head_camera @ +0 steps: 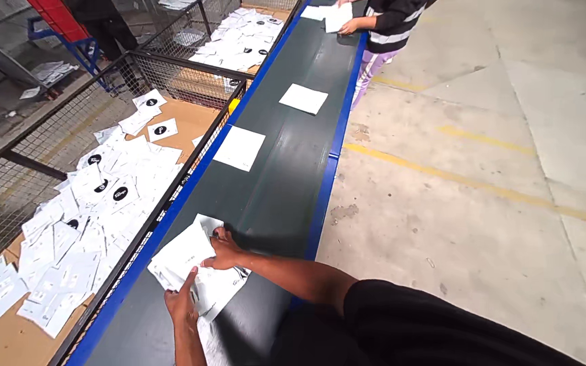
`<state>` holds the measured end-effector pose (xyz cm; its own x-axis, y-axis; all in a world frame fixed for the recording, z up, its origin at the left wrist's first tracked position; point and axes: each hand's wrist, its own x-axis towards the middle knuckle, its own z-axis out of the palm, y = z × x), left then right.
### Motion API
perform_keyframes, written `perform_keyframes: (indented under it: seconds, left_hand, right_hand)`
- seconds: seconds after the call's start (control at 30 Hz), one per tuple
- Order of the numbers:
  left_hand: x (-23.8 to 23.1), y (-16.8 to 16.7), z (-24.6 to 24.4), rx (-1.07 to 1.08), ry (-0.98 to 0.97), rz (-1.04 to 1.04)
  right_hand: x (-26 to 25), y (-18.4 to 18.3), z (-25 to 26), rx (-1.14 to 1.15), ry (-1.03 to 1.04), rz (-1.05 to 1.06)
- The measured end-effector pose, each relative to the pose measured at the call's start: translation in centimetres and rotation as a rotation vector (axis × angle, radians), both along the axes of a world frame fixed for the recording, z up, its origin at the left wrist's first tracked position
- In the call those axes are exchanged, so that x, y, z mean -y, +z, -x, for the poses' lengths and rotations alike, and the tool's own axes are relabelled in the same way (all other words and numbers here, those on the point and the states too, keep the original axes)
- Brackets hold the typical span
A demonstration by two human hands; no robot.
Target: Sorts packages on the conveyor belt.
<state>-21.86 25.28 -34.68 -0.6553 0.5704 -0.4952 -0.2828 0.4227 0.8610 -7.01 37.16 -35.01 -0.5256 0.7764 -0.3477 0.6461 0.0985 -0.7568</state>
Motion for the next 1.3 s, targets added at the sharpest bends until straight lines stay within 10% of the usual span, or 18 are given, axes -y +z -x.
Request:
perform_keyframes:
  seconds: [0.27, 0.77, 1.07, 1.3]
  left_hand:
    - [2.8, 1.4, -1.5, 0.309, -0.079, -0.146]
    - [-13.4, 0.6, -0.7, 0.051, -0.070, -0.053]
    - [-4.9, -0.2, 4.1, -0.091, 0.059, 0.062]
    - [5.8, 2.7, 2.6, 0.314, -0.100, -0.160]
  right_hand:
    - [0.4, 1.1, -3.9, -0.100, -0.046, 0.045]
    - [-15.9, 2.6, -2.4, 0.304, -0.086, -0.137]
    - [-7.6, -0.1, 1.7, 0.103, -0.126, -0.049]
    - [0.8, 1.2, -2.9, -0.184, -0.022, 0.052]
